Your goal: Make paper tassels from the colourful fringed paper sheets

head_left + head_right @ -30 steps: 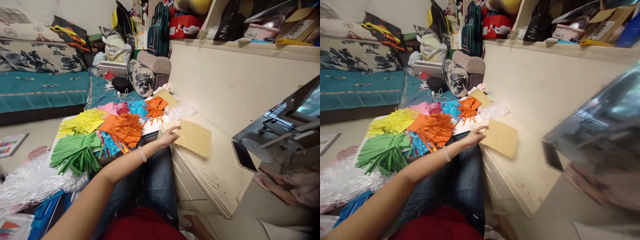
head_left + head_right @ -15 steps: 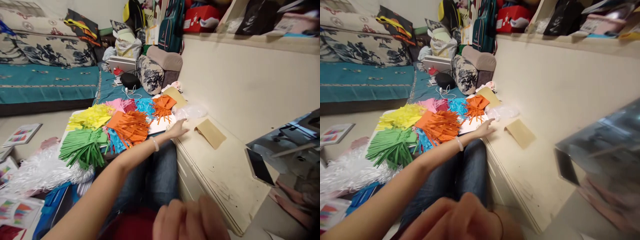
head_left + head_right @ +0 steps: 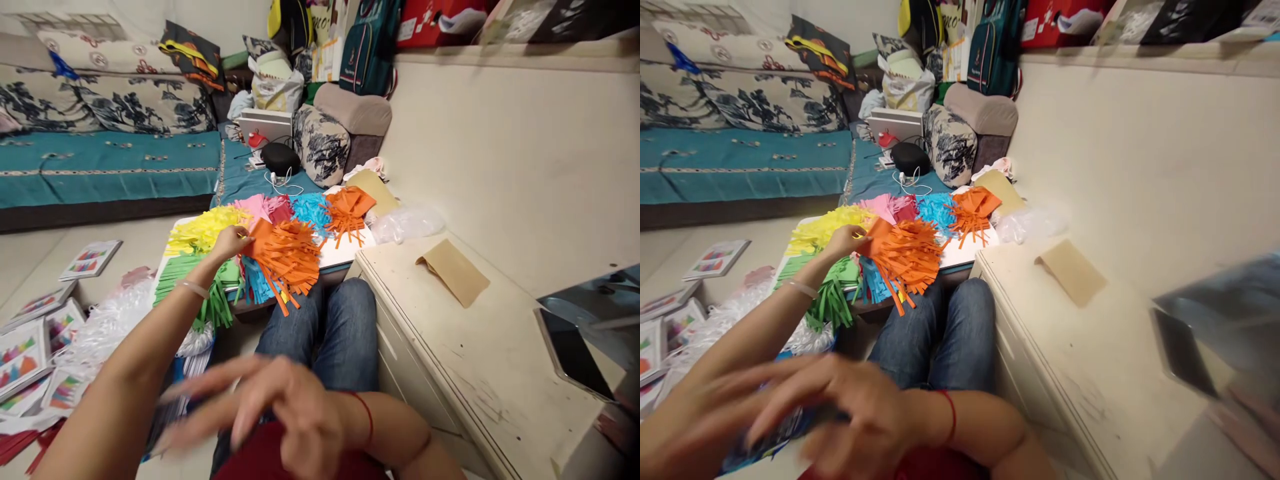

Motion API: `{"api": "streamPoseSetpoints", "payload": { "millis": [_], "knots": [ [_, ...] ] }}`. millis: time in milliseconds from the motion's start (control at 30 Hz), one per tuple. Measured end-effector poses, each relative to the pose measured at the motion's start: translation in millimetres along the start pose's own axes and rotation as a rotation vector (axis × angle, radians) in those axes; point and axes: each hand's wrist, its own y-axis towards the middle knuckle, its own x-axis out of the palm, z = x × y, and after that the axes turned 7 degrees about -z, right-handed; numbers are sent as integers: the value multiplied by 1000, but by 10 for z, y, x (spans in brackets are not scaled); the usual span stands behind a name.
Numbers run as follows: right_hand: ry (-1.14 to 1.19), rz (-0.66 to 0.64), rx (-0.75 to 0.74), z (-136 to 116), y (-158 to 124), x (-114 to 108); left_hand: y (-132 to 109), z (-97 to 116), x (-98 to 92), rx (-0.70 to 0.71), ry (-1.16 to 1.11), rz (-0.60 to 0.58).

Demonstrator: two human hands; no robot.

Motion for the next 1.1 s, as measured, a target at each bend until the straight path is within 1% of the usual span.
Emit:
{"api": "streamPoseSetpoints", "payload": {
  "millis": [33,67,133,167,200,233,267,333,367,433,500,533,567,633,733,767,900,1100],
  "knots": [
    [-4,126,-55,143,82,-177,-28,55,5,21,-30,2],
    [-45,303,-58,276,143,-352,-64,132,12,44,-67,-2],
    [-223,591,-27,468,216,-667,-176,339,28,96,-156,-38],
    [-342,675,-9,517,238,-798,-255,462,39,125,-203,-70],
    [-466,704,6,533,255,-908,-350,592,49,155,-260,-111],
    [-583,690,14,520,271,-995,-458,725,58,180,-313,-148],
    [-682,642,27,486,284,-1061,-577,853,65,208,-400,-192],
    [-802,533,49,376,300,-1137,-829,1079,70,235,-806,-353],
    [-825,501,53,311,298,-1155,-952,1168,68,241,-956,-418],
    [-812,484,57,182,266,-1171,-1170,1290,64,258,-1173,-543],
    [-736,467,71,64,201,-1181,-1338,1350,66,326,-1280,-652],
    [-682,448,81,10,161,-1187,-1402,1365,69,377,-1297,-691],
    [-625,423,89,-40,120,-1193,-1455,1375,72,433,-1295,-702],
    [-528,373,96,-125,50,-1202,-1535,1397,74,520,-1253,-651],
    [-464,350,93,-219,-9,-1201,-1610,1448,60,561,-1216,-554],
    [-456,348,95,-244,-18,-1195,-1627,1468,51,566,-1225,-553],
    [-472,349,107,-322,-34,-1145,-1679,1524,6,564,-1244,-634],
    [-493,368,104,-435,-67,-1058,-1740,1572,-56,572,-1215,-636]
  ]
}}
